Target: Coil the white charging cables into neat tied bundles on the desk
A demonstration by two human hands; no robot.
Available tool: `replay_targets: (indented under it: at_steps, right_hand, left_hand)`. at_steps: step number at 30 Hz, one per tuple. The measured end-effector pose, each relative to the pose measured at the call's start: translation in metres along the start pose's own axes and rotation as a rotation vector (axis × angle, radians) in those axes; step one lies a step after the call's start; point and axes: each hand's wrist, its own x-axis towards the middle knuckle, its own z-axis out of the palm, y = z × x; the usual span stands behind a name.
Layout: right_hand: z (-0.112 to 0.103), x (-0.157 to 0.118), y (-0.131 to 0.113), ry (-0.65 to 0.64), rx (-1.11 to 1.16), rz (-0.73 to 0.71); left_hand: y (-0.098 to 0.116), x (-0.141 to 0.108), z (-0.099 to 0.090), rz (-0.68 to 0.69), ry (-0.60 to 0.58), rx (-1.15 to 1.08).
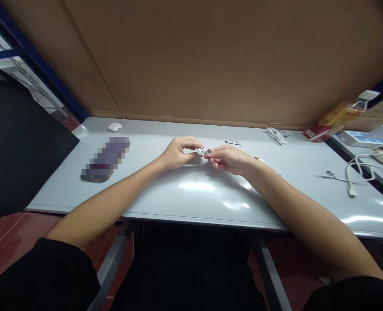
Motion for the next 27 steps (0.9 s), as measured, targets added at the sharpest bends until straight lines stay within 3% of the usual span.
replay_targets:
  at_steps: [2, 4, 7, 10, 14, 21, 24, 27]
  right_hand:
    - [-0.002, 0.0, 0.0, -0.039, 0.052, 0.039]
    - [-0.004, 0.0, 0.0, -0.024, -0.063, -0.017]
    - [-0.005, -0.003, 0.001, 0.103, -0.405, -0.129]
    - [-0.006, -0.006, -0.002, 0.255, -0.615, -0.172]
    - [-0.011, -0.008, -0.007, 0.392, -0.684, -0.27]
    - [-0.039, -0.013, -0.018, 0.709, -0.819, -0.433]
    - [-0.057, -0.02, -0.025, 0.751, -0.962, -0.337]
    - [-0.078, -0.03, -0.032, 0.686, -1.069, -0.166]
  left_hand:
    - [0.003, 0.0, -0.002, -0.054, -0.019, -0.012]
    - [0.004, 0.0, -0.003, -0.172, -0.058, -0.044]
    - [0.002, -0.001, -0.004, -0.365, -0.107, -0.018]
    - [0.0, -0.001, -0.003, -0.505, -0.076, 0.158]
    - [0.001, -0.003, 0.0, -0.492, 0.023, 0.414]
    - [0.0, -0.005, 0.0, -0.457, 0.012, 0.48]
    - [-0.008, -0.002, -0.008, -0.446, 0.073, 0.563]
    - [-0.02, 0.003, -0.02, -0.442, 0.17, 0.62]
